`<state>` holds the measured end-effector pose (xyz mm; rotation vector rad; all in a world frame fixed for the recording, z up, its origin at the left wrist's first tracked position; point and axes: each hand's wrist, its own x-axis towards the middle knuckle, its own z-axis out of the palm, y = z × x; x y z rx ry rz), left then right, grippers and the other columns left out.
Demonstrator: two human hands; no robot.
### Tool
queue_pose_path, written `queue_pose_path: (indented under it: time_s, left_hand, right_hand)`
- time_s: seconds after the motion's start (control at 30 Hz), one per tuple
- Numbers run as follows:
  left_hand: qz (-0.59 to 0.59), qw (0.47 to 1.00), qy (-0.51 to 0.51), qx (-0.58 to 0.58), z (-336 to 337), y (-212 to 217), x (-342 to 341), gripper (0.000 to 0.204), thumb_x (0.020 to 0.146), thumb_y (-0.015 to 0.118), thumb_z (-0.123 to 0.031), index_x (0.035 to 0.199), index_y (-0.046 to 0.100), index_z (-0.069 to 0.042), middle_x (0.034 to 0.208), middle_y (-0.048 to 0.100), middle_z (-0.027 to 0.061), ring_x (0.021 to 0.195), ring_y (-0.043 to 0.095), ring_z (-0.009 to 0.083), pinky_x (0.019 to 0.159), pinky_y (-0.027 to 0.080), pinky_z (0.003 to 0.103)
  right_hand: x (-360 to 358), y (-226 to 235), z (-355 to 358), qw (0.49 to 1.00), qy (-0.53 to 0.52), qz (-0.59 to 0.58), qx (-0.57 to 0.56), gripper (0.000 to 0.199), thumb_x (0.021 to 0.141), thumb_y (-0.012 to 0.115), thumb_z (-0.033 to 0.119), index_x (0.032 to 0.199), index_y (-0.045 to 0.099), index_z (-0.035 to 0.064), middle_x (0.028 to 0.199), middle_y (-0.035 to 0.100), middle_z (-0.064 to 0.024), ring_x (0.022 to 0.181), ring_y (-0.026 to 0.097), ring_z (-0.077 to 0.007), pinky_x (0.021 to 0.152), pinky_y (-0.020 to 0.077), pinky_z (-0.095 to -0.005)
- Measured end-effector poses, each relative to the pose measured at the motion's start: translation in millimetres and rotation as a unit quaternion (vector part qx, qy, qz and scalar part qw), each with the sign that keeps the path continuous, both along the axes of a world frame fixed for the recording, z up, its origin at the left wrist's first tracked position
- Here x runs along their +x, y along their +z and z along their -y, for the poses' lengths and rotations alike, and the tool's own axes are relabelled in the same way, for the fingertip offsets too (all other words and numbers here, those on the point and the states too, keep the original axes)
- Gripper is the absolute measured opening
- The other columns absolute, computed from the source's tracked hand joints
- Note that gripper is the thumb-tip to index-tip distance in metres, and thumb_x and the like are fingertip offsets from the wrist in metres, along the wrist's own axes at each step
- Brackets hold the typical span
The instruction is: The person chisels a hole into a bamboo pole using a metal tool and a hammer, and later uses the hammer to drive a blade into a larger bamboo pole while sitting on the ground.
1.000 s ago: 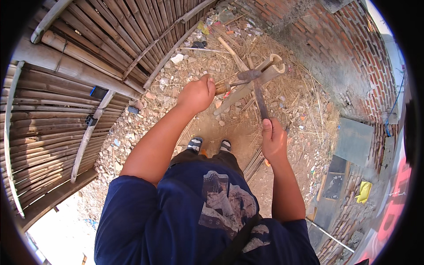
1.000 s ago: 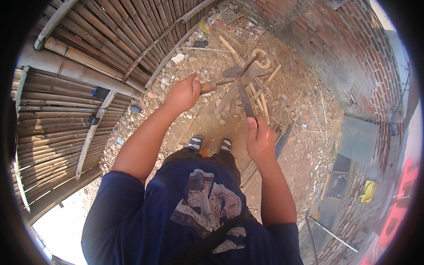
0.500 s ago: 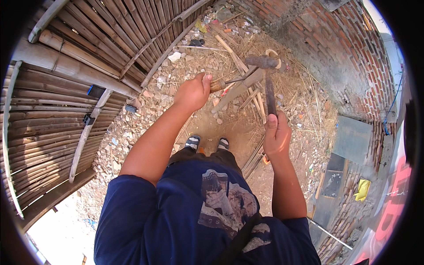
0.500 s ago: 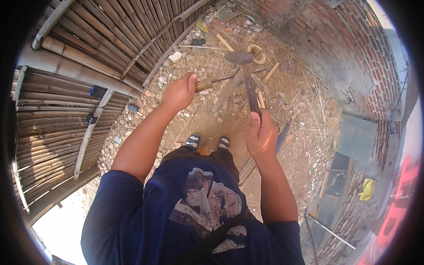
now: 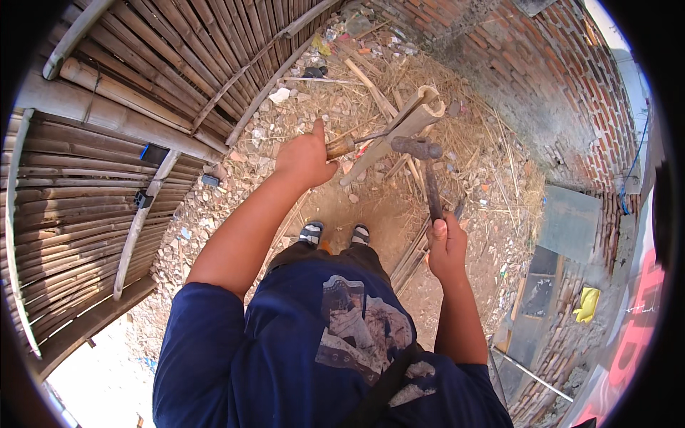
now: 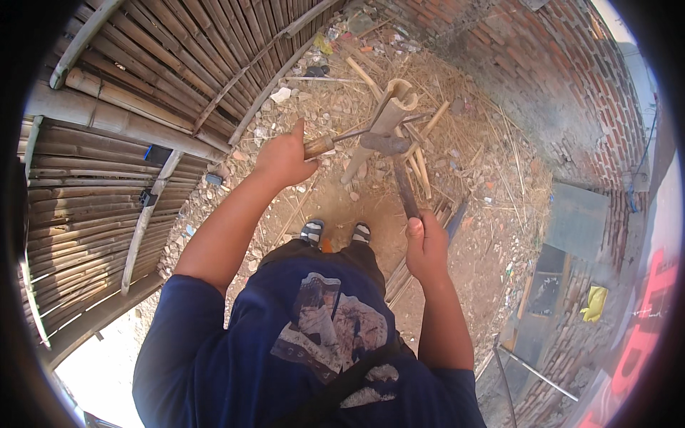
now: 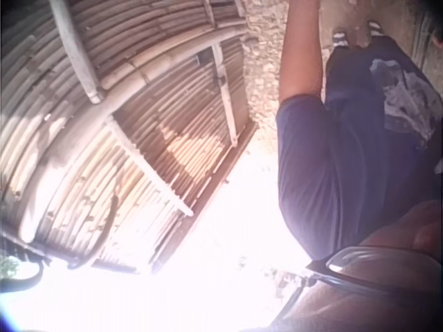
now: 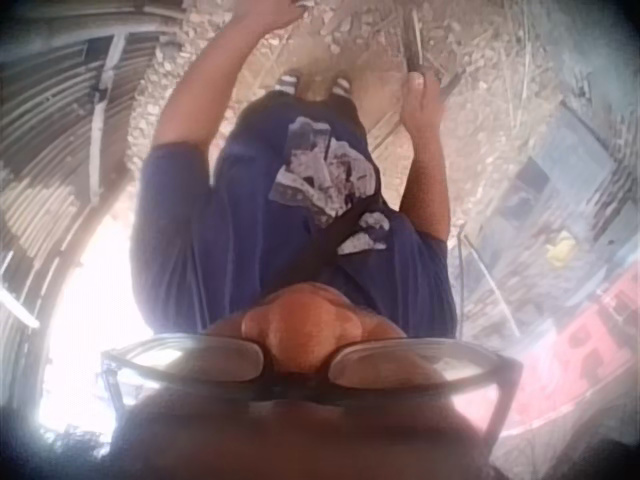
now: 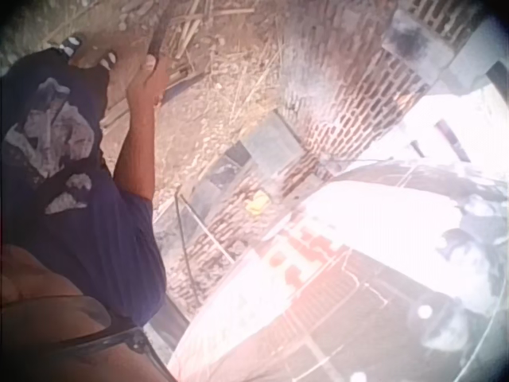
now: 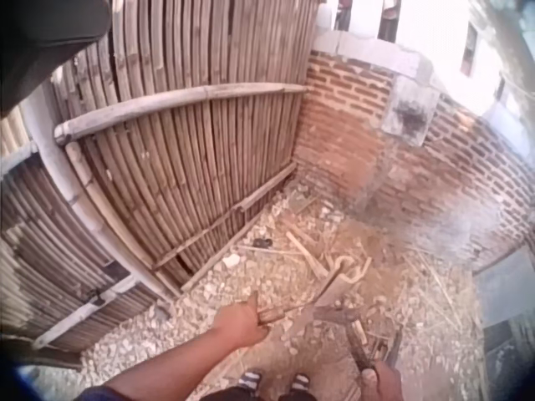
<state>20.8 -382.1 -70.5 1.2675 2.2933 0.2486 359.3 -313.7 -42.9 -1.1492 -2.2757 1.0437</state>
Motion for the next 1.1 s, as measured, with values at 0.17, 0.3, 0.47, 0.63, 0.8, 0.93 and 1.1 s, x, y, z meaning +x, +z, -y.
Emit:
queue_pose_path:
  time_s: [0.17, 0.3, 0.47, 0.63, 0.8, 0.93, 1.1]
  left_hand:
    - [0.039, 0.997, -0.034, 0.057, -13, -8, -1, 0.109, 0.083, 0.078, -0.049, 0.161, 0.023, 0.005, 0.103, 0.074, 0.0249, 0.102, 0.073, 0.0403, 0.088, 0.059, 0.048]
    - [0.066, 0.997, -0.017, 0.031, -19, 16, 15, 0.107, 0.096, 0.058, -0.068, 0.163, 0.017, 0.005, 0.095, 0.074, 0.0243, 0.097, 0.072, 0.0431, 0.084, 0.057, 0.052]
    - [0.066, 0.995, -0.028, 0.070, -29, 0, 8, 0.102, 0.102, 0.029, -0.076, 0.164, 0.015, 0.003, 0.092, 0.073, 0.0263, 0.090, 0.073, 0.0432, 0.077, 0.057, 0.054]
    - [0.027, 0.998, -0.014, 0.055, -33, -6, 6, 0.110, 0.096, 0.029, -0.084, 0.164, 0.021, 0.001, 0.092, 0.074, 0.0257, 0.089, 0.073, 0.0417, 0.074, 0.058, 0.053]
    - [0.000, 0.999, -0.019, 0.051, -36, -4, 5, 0.122, 0.087, 0.035, -0.093, 0.164, 0.022, 0.001, 0.094, 0.074, 0.0252, 0.091, 0.074, 0.0399, 0.074, 0.059, 0.052]
    - [0.003, 0.999, -0.019, 0.030, -36, -2, 1, 0.125, 0.085, 0.037, -0.094, 0.164, 0.023, 0.002, 0.095, 0.074, 0.0253, 0.090, 0.074, 0.0398, 0.076, 0.060, 0.051]
    - [-0.004, 0.999, -0.035, 0.025, -35, 12, 2, 0.132, 0.077, 0.058, -0.091, 0.162, 0.025, 0.003, 0.088, 0.074, 0.0238, 0.088, 0.074, 0.0414, 0.077, 0.059, 0.050]
  right_hand:
    - [50, 14, 0, 0.994, -0.051, -0.085, -0.047, 0.054, 0.110, 0.047, 0.053, 0.099, 0.059, 0.0013, 0.068, 0.053, 0.0008, 0.062, 0.050, -0.0074, 0.055, 0.0390, -0.0268]
    - [52, 22, -14, 0.988, -0.109, -0.098, -0.049, 0.053, 0.110, 0.046, 0.052, 0.096, 0.057, 0.0023, 0.068, 0.052, 0.0009, 0.062, 0.049, -0.0068, 0.054, 0.0381, -0.0257]
    - [30, 26, -50, 0.991, -0.124, -0.007, 0.051, 0.048, 0.111, 0.048, 0.046, 0.101, 0.062, 0.0002, 0.068, 0.053, -0.0008, 0.063, 0.051, -0.0093, 0.059, 0.0422, -0.0297]
    - [0, 36, -66, 0.983, -0.141, -0.011, 0.114, 0.043, 0.111, 0.050, 0.041, 0.106, 0.063, 0.0002, 0.069, 0.059, -0.0100, 0.062, 0.059, -0.0201, 0.060, 0.0454, -0.0362]
    - [-19, -9, -70, 0.971, -0.086, 0.195, 0.110, 0.041, 0.111, 0.050, 0.040, 0.102, 0.061, 0.0016, 0.070, 0.061, -0.0188, 0.061, 0.064, -0.0334, 0.059, 0.0471, -0.0454]
    - [-18, 21, -82, 0.989, -0.116, 0.055, 0.067, 0.043, 0.112, 0.048, 0.041, 0.099, 0.059, 0.0018, 0.067, 0.057, -0.0150, 0.059, 0.056, -0.0283, 0.059, 0.0446, -0.0434]
    - [-20, 18, -78, 0.980, -0.140, -0.006, 0.138, 0.041, 0.112, 0.048, 0.041, 0.104, 0.057, 0.0021, 0.065, 0.053, -0.0140, 0.059, 0.055, -0.0237, 0.059, 0.0443, -0.0403]
